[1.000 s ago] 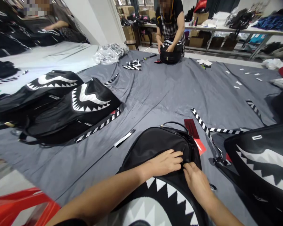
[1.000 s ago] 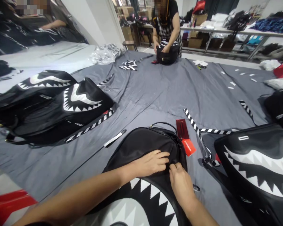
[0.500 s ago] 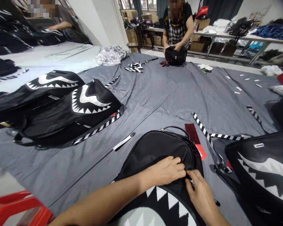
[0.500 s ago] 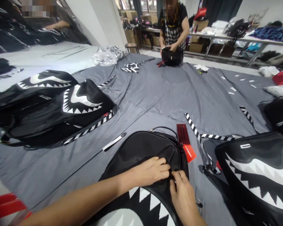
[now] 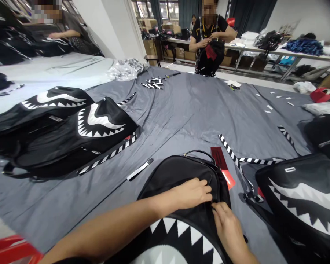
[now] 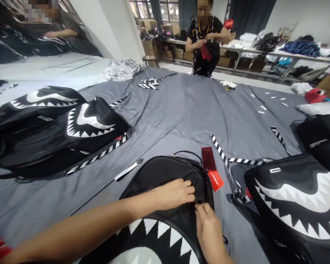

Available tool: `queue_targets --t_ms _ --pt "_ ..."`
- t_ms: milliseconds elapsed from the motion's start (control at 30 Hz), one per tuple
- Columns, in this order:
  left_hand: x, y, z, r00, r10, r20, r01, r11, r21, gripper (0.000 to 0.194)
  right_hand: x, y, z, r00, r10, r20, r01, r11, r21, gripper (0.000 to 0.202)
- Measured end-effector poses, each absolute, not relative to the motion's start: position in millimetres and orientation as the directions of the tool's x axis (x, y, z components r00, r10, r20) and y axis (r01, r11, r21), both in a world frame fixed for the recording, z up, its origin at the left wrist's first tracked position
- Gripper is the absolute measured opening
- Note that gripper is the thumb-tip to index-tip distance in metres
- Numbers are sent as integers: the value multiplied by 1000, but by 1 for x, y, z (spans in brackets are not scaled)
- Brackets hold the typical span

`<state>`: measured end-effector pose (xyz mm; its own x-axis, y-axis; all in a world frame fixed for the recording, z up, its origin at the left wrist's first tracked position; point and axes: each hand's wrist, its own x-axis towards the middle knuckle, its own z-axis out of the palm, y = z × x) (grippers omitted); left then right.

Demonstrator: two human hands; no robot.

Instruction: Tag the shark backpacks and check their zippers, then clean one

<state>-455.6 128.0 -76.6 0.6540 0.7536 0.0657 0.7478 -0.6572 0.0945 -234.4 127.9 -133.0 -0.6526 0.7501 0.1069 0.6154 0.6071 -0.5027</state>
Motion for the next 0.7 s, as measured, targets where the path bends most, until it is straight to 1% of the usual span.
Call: queue_targets --t_ms 100,167,233,300,367,400,467,533,600,700 --pt "-462 124 -83 658 746 105 743 -665 73 4 -237 128 -130 -655 752 79 653 615 -441 32" --pt "-466 117 -91 638 754 157 754 -653 73 8 -239 128 -128 -652 756 64 684 622 -382 33" --pt "-467 112 -100 596 775 211 775 -624 103 14 -242 127 -125 -655 754 48 698 628 -344 34" --pt "-466 108 -108 562 788 252 780 -606 157 16 -243 124 -118 -665 747 12 700 628 -340 36" --pt "-464 106 -113 538 790 294 768 -603 215 17 -243 121 -107 -675 737 -41 692 613 -381 38" --pt "-464 106 -115 520 792 321 764 -599 239 18 -243 119 -102 -673 737 -62 687 591 -423 38" --pt "-464 106 -120 469 801 372 771 -577 270 21 -243 119 -95 -648 758 -71 662 516 -544 36" --pt "-466 107 -124 416 813 407 786 -547 289 22 -245 119 -94 -596 800 -65 636 422 -646 29" --pt "-468 108 -127 378 827 416 802 -517 300 22 -247 118 -96 -543 837 -67 636 357 -684 21" --pt "-470 108 -125 398 828 395 807 -521 280 22 -250 114 -97 -494 867 -63 647 318 -693 14"
